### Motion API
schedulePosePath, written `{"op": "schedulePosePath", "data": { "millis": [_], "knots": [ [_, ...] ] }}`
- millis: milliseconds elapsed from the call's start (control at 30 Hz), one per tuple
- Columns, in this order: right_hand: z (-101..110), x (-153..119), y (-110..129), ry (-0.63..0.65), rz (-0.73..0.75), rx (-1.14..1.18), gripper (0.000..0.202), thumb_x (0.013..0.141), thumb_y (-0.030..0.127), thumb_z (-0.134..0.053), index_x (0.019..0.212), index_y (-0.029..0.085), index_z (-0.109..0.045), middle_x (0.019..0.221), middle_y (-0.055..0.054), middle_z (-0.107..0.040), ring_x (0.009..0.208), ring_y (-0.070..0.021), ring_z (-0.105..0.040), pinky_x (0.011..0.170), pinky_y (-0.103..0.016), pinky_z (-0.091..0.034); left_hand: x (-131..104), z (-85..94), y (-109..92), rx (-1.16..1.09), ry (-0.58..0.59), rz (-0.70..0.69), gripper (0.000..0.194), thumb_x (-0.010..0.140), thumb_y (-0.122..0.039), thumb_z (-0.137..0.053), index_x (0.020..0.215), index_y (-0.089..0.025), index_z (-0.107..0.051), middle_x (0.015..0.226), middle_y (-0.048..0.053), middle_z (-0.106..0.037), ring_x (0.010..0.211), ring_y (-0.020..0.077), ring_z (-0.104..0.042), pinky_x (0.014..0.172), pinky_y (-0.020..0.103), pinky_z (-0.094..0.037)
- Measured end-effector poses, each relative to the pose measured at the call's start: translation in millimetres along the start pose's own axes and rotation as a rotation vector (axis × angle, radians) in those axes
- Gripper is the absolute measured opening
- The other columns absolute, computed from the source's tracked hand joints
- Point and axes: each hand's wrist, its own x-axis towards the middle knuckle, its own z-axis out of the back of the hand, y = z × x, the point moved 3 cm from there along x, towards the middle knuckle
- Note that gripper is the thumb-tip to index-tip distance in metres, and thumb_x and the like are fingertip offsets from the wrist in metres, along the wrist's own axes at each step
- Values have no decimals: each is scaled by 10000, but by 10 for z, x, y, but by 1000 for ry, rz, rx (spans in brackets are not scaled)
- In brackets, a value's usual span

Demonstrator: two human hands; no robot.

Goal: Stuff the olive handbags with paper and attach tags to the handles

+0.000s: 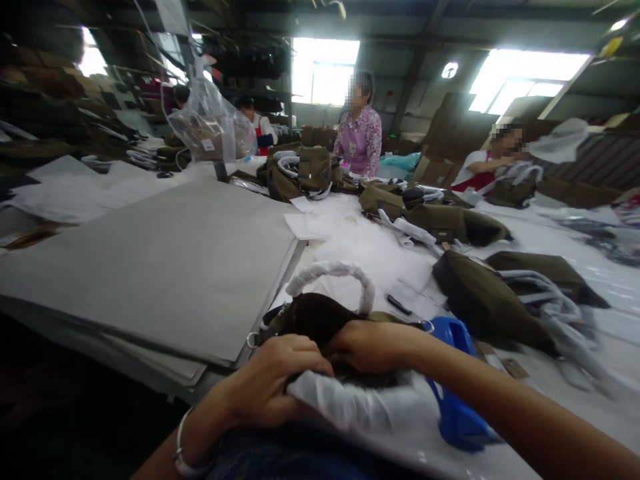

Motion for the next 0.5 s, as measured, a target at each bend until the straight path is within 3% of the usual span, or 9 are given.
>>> {"op": "schedulePosePath", "data": {
  "millis": [67, 100, 167, 233, 300, 367, 433, 500],
  "knots": [
    [237, -226, 64, 158, -80, 87, 312, 999, 417, -539, 1075, 242, -786, 979, -33, -795, 875, -193, -729, 834, -293, -566, 25, 222, -80, -215, 117, 56, 409, 894, -429, -683, 1242, -215, -694, 1183, 72, -735, 1062, 239, -680, 949, 323, -505],
    [346, -368, 88, 163, -129, 127, 357, 1024, 434, -489, 1173, 249, -756, 1077, -36, -784, 961, -198, -726, 885, -296, -557, 55, 301, -116, -316, 200, 54, 480, 883, -436, -704, 1312, -227, -660, 1264, 75, -713, 1137, 252, -664, 1005, 334, -493],
    [504, -670, 111, 60, -208, 187, 403, 1049, 440, -430, 1274, 252, -707, 1203, -48, -751, 1088, -217, -702, 972, -317, -537, 134, 396, -145, -454, 327, 65, 548, 889, -455, -700, 1383, -232, -614, 1342, 83, -683, 1213, 268, -639, 1058, 354, -478],
    [550, -957, 107, -59, -238, 193, 390, 1045, 393, -439, 1309, 250, -689, 1276, -63, -722, 1173, -242, -672, 1037, -353, -514, 234, 423, -89, -430, 312, 173, 457, 976, -482, -564, 1338, -216, -647, 1277, 85, -717, 1171, 255, -662, 1021, 348, -504],
    [474, -1174, 102, -57, -210, 146, 401, 1019, 304, -473, 1382, 258, -637, 1381, -75, -661, 1280, -262, -608, 1103, -396, -471, 340, 408, 13, -235, 202, 309, 412, 1044, -441, -418, 1249, -214, -694, 1217, 68, -740, 1132, 231, -674, 1002, 334, -505],
    [313, -1277, 94, 4, -148, 52, 549, 954, 220, -543, 1499, 277, -508, 1519, -79, -541, 1410, -275, -485, 1192, -451, -367, 465, 325, 85, 10, 188, 357, 366, 1044, -345, -408, 1189, -220, -720, 1202, 57, -747, 1116, 227, -676, 1001, 337, -497],
    [106, -1247, 50, 2, -96, -81, 711, 858, 193, -652, 1535, 268, -448, 1550, -101, -499, 1430, -299, -452, 1215, -488, -308, 631, 152, 112, 209, 303, 304, 301, 987, -243, -489, 1154, -212, -738, 1202, 76, -749, 1097, 246, -686, 983, 353, -507],
    [-126, -1112, -52, -75, -98, -235, 638, 795, 221, -740, 1414, 238, -585, 1365, -124, -663, 1242, -311, -612, 1107, -472, -414, 840, -87, 115, 323, 425, 241, 229, 915, -189, -576, 1035, -185, -771, 1070, 106, -780, 967, 261, -722, 888, 360, -551]
  ]
}}
